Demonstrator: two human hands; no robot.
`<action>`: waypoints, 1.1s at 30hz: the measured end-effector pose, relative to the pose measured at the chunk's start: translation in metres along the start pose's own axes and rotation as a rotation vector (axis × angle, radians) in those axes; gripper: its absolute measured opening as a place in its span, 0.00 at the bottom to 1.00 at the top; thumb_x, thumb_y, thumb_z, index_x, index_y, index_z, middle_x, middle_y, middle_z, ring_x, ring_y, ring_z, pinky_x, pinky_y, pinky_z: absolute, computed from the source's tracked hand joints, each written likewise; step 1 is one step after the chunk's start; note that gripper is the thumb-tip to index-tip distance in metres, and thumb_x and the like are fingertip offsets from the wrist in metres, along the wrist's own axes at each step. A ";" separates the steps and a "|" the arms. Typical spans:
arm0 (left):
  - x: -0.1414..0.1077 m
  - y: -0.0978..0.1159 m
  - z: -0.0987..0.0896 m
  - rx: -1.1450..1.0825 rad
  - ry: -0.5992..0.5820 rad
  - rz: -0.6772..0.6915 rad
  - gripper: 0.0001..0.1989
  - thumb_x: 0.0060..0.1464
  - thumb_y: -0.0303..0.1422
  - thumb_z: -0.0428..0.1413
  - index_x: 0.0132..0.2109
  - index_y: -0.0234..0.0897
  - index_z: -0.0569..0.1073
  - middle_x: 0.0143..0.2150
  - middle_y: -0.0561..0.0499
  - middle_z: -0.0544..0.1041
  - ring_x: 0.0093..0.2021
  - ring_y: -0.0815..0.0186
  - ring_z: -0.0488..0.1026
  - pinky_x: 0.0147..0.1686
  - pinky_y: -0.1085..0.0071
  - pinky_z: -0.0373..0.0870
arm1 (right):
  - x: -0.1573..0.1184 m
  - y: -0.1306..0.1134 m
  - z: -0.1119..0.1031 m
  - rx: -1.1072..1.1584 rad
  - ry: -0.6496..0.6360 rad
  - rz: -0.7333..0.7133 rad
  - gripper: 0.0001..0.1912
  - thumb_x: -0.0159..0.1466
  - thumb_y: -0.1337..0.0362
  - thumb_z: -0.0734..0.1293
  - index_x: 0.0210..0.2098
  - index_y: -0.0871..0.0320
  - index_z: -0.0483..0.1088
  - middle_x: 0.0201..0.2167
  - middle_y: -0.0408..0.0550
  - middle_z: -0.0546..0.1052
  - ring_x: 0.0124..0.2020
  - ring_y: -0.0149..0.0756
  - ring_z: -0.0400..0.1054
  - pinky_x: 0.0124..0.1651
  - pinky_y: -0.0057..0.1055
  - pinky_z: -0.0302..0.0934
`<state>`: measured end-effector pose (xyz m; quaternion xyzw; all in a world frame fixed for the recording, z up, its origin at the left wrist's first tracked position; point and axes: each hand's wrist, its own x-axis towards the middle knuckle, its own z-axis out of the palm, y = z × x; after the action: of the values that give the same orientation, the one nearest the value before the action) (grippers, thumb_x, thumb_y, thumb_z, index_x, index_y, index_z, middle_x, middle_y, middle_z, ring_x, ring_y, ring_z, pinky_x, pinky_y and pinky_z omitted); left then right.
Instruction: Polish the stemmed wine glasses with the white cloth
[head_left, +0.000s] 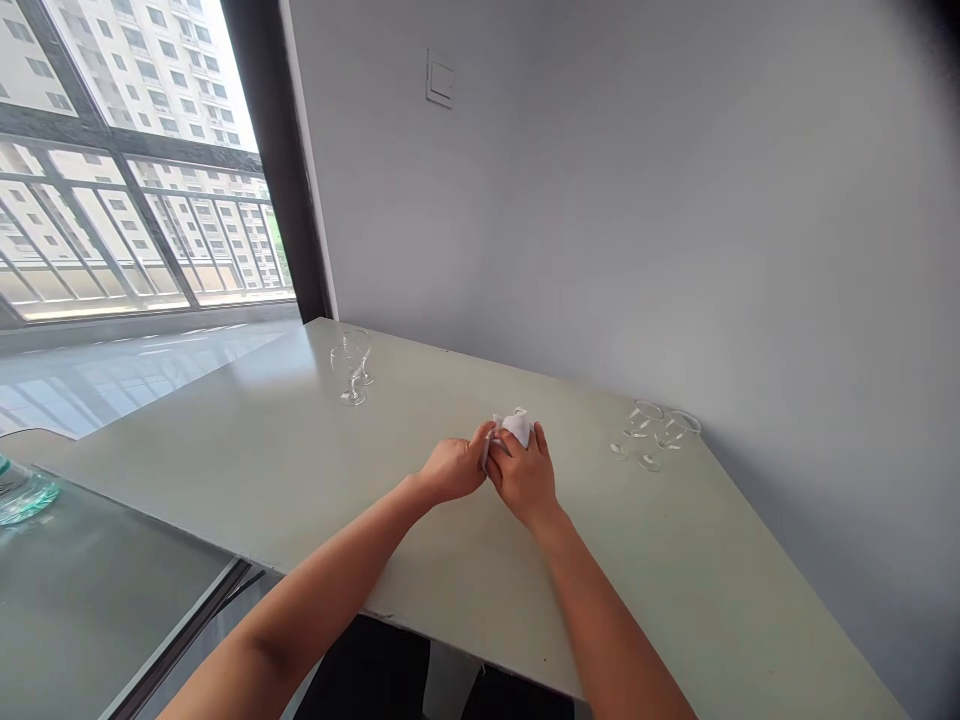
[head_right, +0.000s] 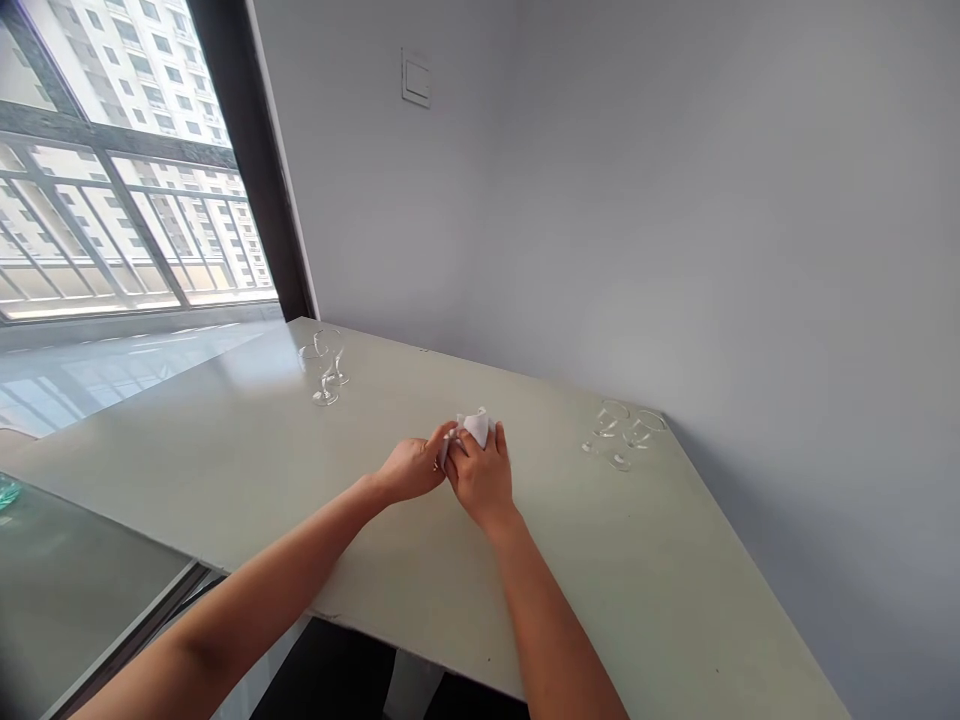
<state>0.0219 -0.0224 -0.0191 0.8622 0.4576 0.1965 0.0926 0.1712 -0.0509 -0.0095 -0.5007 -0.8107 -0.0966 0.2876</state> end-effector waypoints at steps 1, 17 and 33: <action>-0.001 0.002 0.001 0.020 -0.014 0.043 0.32 0.47 0.26 0.46 0.60 0.36 0.47 0.22 0.54 0.69 0.22 0.66 0.67 0.25 0.73 0.57 | 0.000 0.004 0.000 0.029 -0.012 0.065 0.13 0.61 0.61 0.57 0.36 0.53 0.73 0.42 0.49 0.72 0.44 0.45 0.61 0.53 0.45 0.47; -0.002 0.009 -0.006 -0.348 -0.025 0.037 0.33 0.50 0.32 0.49 0.61 0.42 0.44 0.31 0.56 0.73 0.27 0.71 0.67 0.29 0.75 0.60 | -0.012 0.057 0.008 1.524 0.120 0.995 0.09 0.46 0.58 0.67 0.19 0.57 0.67 0.18 0.43 0.71 0.24 0.35 0.65 0.28 0.32 0.61; 0.003 0.021 0.024 -0.675 0.339 -0.181 0.30 0.46 0.19 0.47 0.56 0.45 0.55 0.58 0.43 0.49 0.43 0.67 0.66 0.37 0.69 0.69 | -0.007 -0.003 0.020 1.690 0.056 0.706 0.07 0.51 0.60 0.68 0.31 0.53 0.70 0.32 0.42 0.74 0.36 0.35 0.66 0.41 0.32 0.61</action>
<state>0.0492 -0.0310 -0.0327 0.6947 0.4503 0.4668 0.3110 0.1633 -0.0491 -0.0298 -0.3401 -0.4041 0.6102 0.5904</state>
